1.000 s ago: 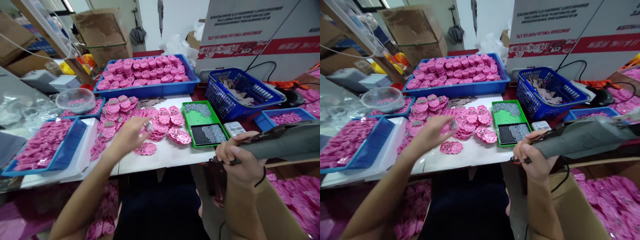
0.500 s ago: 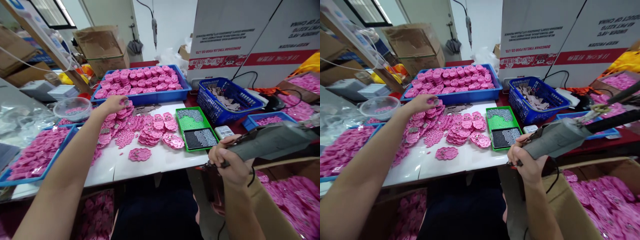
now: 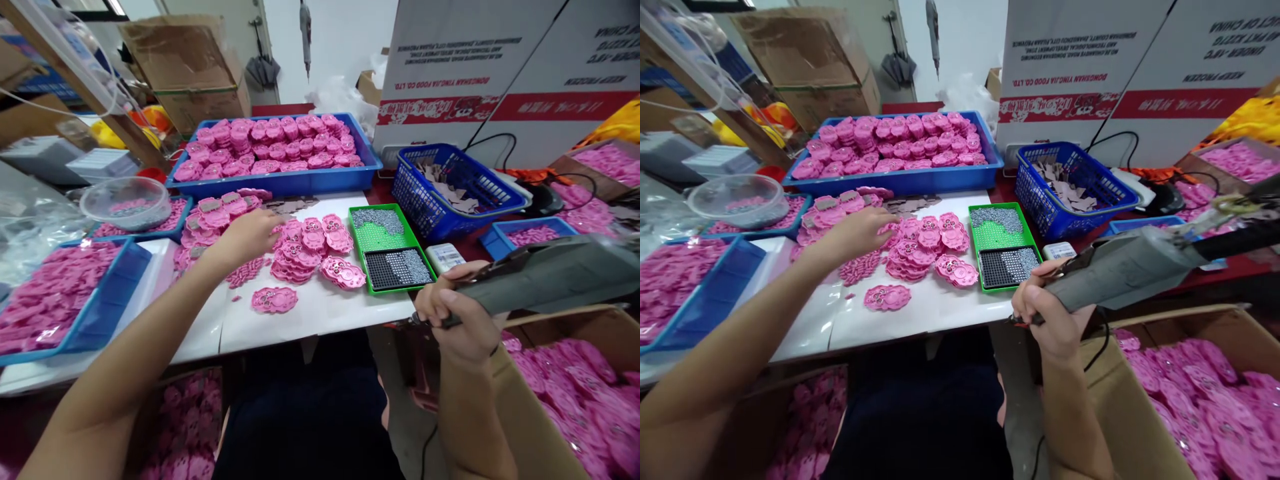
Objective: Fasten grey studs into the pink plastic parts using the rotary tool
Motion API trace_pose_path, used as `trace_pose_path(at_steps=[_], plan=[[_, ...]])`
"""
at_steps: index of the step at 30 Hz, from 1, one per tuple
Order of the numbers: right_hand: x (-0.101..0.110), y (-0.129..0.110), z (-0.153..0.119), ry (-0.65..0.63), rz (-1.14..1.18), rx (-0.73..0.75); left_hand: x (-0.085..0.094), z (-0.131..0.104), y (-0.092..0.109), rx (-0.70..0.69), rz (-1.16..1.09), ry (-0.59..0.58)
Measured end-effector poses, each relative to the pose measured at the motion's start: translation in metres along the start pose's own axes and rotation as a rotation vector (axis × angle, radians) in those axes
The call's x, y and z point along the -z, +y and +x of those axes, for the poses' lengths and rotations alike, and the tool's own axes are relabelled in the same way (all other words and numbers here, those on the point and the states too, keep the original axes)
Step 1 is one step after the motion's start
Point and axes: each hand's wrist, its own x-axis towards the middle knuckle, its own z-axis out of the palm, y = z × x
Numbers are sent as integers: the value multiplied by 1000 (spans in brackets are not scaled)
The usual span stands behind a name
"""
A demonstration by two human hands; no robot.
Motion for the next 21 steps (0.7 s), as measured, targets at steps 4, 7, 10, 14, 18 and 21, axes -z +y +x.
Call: trace_pose_path(at_steps=[4, 7, 10, 14, 18, 21], plan=[[-1, -2, -2, -24, 1, -11, -4, -10, 8, -172, -174, -140], [-1, -3, -3, -27, 14, -16, -2, -11, 6, -223, -240, -200], [-2, -3, -4, -16, 32, -12, -2, -6, 3, -206, -208, -218], [-3, -3, -3, -46, 51, -9, -4, 2, -4, -159, -299, -253], [-2, -4, -4, -44, 46, -13, -5, 6, -8, -105, -387, -261], [0, -3, -4, -29, 44, -9, -4, 5, -8, -93, -441, -273]])
